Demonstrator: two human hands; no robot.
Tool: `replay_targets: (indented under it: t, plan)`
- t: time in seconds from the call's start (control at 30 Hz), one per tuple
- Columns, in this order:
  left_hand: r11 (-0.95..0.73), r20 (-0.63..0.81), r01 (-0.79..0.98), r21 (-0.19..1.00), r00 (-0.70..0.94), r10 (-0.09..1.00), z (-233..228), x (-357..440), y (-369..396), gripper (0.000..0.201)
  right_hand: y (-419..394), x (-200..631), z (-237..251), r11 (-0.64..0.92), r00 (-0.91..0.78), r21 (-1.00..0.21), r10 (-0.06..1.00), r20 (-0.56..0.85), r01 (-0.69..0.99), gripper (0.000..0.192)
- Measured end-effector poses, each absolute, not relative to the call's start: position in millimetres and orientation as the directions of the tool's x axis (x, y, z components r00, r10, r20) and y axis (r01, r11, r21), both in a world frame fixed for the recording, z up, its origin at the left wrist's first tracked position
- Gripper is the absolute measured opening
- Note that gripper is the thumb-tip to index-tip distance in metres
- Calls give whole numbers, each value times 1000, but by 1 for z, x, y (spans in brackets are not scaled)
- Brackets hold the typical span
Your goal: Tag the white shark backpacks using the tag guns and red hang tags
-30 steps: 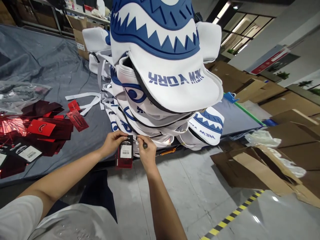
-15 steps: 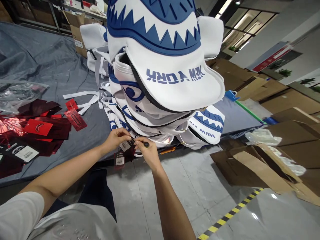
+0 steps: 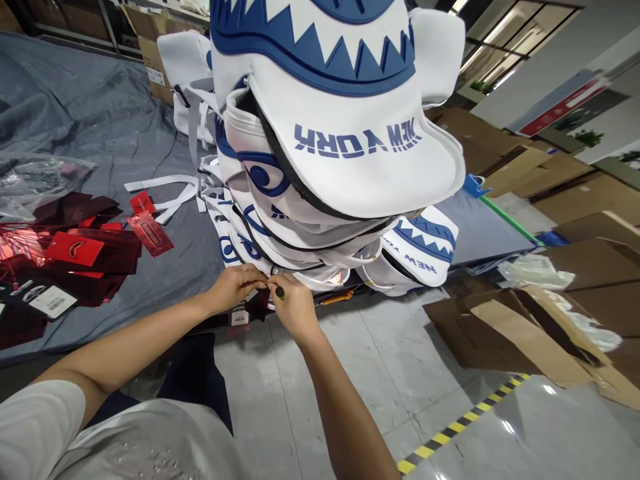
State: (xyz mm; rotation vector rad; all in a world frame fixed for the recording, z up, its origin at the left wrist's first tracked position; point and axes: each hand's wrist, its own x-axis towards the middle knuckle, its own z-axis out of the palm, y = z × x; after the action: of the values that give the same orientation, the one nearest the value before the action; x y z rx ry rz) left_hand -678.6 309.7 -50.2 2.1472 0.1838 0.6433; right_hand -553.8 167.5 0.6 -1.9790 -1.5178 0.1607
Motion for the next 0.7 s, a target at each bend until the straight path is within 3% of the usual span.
replay_targets:
  t: [0.2,0.3,0.43,0.6,0.7]
  plan:
    - [-729,238,83,679,915,326,-40,-681,310,14,173,-565,4,-220,269,-284,952,149,933,19]
    - [-759,164,173,628,924,346,-36,-682,313,12,180,-575,9,-234,265,-233,958,114,944,15]
    - [-819,173,188,542,929,328,-35,-681,320,16,186,-578,14,-266,280,-173,958,64,948,17]
    - [-852,165,294,434,903,396,-28,-680,313,28,185,-574,12,-314,361,-256,919,161,914,17]
    - [-820,117,309,482,905,410,-18,-679,301,35,182,-569,10,-344,429,-333,874,229,878,15]
